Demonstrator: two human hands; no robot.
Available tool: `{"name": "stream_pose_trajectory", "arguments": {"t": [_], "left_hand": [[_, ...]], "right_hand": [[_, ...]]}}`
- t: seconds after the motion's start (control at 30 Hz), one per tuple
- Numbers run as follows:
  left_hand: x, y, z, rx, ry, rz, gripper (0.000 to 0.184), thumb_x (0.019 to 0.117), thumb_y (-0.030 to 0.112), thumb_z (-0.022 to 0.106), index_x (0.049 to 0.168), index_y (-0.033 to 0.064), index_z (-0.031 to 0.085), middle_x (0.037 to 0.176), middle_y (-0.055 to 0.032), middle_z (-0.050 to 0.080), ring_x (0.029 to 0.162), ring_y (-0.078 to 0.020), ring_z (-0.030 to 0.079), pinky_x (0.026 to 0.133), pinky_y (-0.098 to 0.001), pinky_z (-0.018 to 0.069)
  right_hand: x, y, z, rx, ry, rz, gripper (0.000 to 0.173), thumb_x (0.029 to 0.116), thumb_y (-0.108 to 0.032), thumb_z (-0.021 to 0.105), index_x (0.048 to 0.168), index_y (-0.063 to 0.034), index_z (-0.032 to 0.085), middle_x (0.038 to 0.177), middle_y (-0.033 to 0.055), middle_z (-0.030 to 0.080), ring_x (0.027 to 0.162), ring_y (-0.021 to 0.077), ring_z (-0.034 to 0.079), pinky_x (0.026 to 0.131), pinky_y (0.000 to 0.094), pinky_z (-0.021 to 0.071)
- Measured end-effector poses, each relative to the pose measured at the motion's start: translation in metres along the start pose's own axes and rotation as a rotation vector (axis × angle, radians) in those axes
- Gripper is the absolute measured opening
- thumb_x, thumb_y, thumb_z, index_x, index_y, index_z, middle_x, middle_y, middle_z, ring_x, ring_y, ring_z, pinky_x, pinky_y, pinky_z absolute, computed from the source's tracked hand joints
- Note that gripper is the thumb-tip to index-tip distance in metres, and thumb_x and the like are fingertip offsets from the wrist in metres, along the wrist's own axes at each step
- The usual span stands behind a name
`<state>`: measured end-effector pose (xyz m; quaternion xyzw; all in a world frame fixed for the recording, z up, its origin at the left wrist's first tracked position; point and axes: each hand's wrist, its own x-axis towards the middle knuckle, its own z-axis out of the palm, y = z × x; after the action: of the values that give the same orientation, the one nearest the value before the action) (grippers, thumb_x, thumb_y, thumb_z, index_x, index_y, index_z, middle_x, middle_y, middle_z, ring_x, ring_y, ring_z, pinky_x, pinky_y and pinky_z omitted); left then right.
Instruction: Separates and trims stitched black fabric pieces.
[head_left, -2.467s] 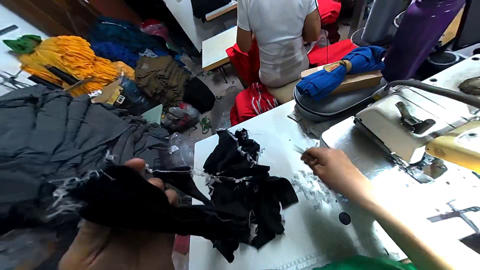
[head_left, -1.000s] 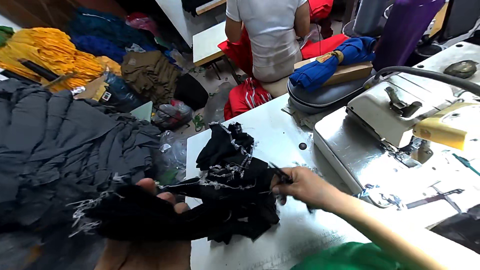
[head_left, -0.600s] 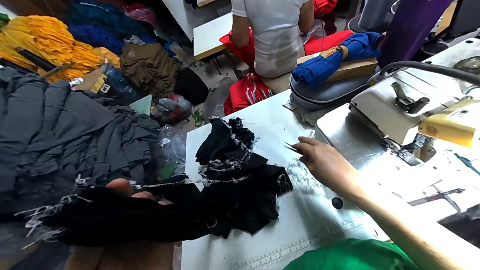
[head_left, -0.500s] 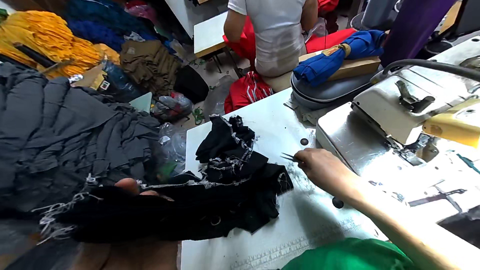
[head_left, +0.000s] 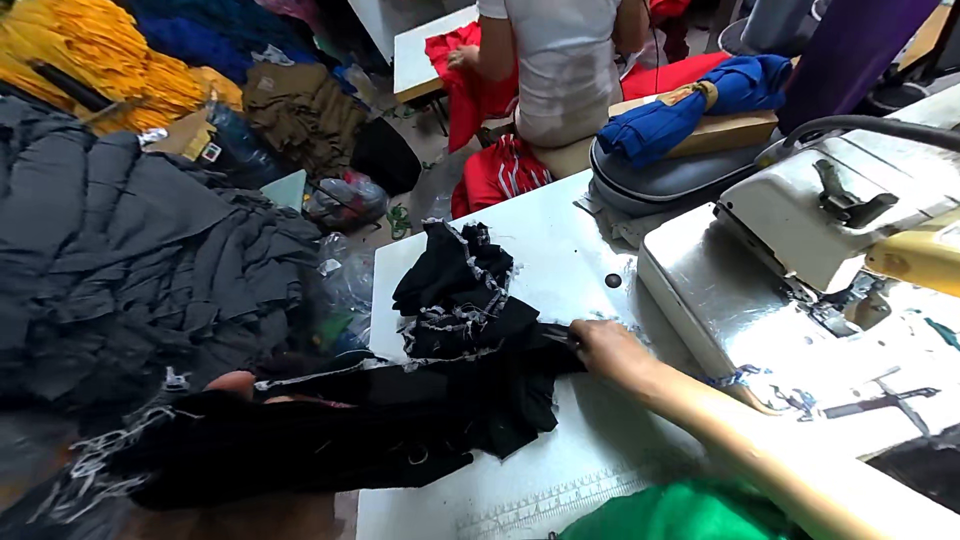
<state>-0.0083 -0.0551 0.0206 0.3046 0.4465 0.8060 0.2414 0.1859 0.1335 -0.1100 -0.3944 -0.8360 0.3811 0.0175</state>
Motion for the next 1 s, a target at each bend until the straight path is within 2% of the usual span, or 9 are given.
{"name": "stream_pose_trajectory", "arguments": {"t": [0.17,0.27,0.37,0.5,0.6,0.67,0.8,0.9,1.0], "left_hand": [[0.004,0.007,-0.014,0.013,0.194,0.032,0.050,0.1097,0.018,0.010,0.105,0.0070,0.058,0.091,0.0007,0.073,0.093,-0.0092,0.072,0.087,-0.0292,0.0601],[0.008,0.011,-0.015,-0.019,0.249,0.106,0.052,0.1085,0.019,0.005,0.109,0.0031,0.055,0.093,-0.0027,0.070,0.094,-0.0138,0.070,0.089,-0.0356,0.0586],[0.010,0.017,-0.009,0.006,0.271,0.122,0.051,0.1080,0.016,0.004,0.106,0.0021,0.053,0.089,-0.0026,0.068,0.090,-0.0129,0.069,0.086,-0.0337,0.0587],[0.001,0.016,-0.019,0.028,0.054,0.110,0.047,0.1076,0.012,0.016,0.103,0.0038,0.062,0.093,-0.0035,0.072,0.095,-0.0135,0.071,0.090,-0.0316,0.0582],[-0.001,0.013,-0.012,0.058,-0.038,-0.008,0.040,0.1037,0.009,0.025,0.095,0.0099,0.064,0.091,0.0019,0.073,0.092,-0.0071,0.071,0.088,-0.0236,0.0581],[-0.004,0.009,-0.011,0.053,-0.133,-0.056,0.020,0.0992,0.015,0.052,0.096,0.0135,0.071,0.092,0.0038,0.074,0.089,-0.0057,0.071,0.086,-0.0208,0.0575],[-0.017,0.002,-0.026,0.015,-0.245,-0.041,0.018,0.0890,0.020,0.071,0.103,0.0123,0.077,0.099,-0.0003,0.075,0.092,-0.0100,0.072,0.084,-0.0237,0.0588],[-0.024,-0.001,-0.035,0.089,-0.445,-0.079,0.024,0.0993,0.031,0.062,0.116,0.0198,0.075,0.109,0.0033,0.076,0.102,-0.0083,0.071,0.092,-0.0241,0.0562],[-0.038,-0.010,-0.036,0.220,-0.563,-0.158,0.027,0.1037,0.036,0.054,0.123,0.0304,0.071,0.113,0.0118,0.074,0.105,-0.0029,0.069,0.094,-0.0217,0.0548]], "right_hand": [[-0.035,-0.012,-0.047,-0.086,0.386,-0.122,0.005,0.0954,-0.008,0.067,0.100,-0.0044,0.068,0.080,0.0167,0.066,0.075,0.0365,0.068,0.061,0.0543,0.0538],[-0.037,-0.011,-0.065,-0.119,0.416,-0.102,0.012,0.0959,-0.012,0.070,0.104,-0.0035,0.068,0.082,0.0169,0.066,0.077,0.0359,0.067,0.063,0.0524,0.0535],[-0.033,-0.007,-0.074,-0.042,0.263,-0.006,0.025,0.0967,-0.013,0.069,0.119,-0.0022,0.070,0.099,0.0198,0.069,0.092,0.0360,0.068,0.079,0.0532,0.0538],[-0.049,-0.002,-0.066,-0.054,0.136,-0.029,0.010,0.0986,-0.009,0.063,0.099,-0.0039,0.072,0.080,0.0127,0.068,0.074,0.0276,0.067,0.069,0.0472,0.0547],[-0.052,0.000,-0.053,-0.032,-0.444,0.100,0.026,0.1062,-0.015,0.051,0.118,-0.0004,0.069,0.099,0.0197,0.070,0.090,0.0327,0.068,0.084,0.0519,0.0521],[-0.042,0.011,-0.033,-0.014,-0.649,0.144,0.033,0.1082,-0.019,0.047,0.125,0.0025,0.064,0.108,0.0249,0.067,0.097,0.0375,0.066,0.089,0.0561,0.0487],[-0.030,0.025,-0.015,0.124,-0.260,0.127,0.030,0.1076,-0.019,0.049,0.120,-0.0005,0.069,0.105,0.0227,0.070,0.100,0.0377,0.066,0.091,0.0556,0.0491],[-0.021,0.029,-0.004,0.173,0.210,-0.094,0.025,0.1044,-0.010,0.054,0.121,-0.0014,0.070,0.113,0.0193,0.070,0.106,0.0357,0.067,0.093,0.0538,0.0521],[-0.027,0.022,0.000,0.235,0.302,-0.247,0.026,0.1019,-0.006,0.055,0.123,0.0007,0.069,0.118,0.0188,0.070,0.106,0.0325,0.069,0.093,0.0505,0.0540]]}}
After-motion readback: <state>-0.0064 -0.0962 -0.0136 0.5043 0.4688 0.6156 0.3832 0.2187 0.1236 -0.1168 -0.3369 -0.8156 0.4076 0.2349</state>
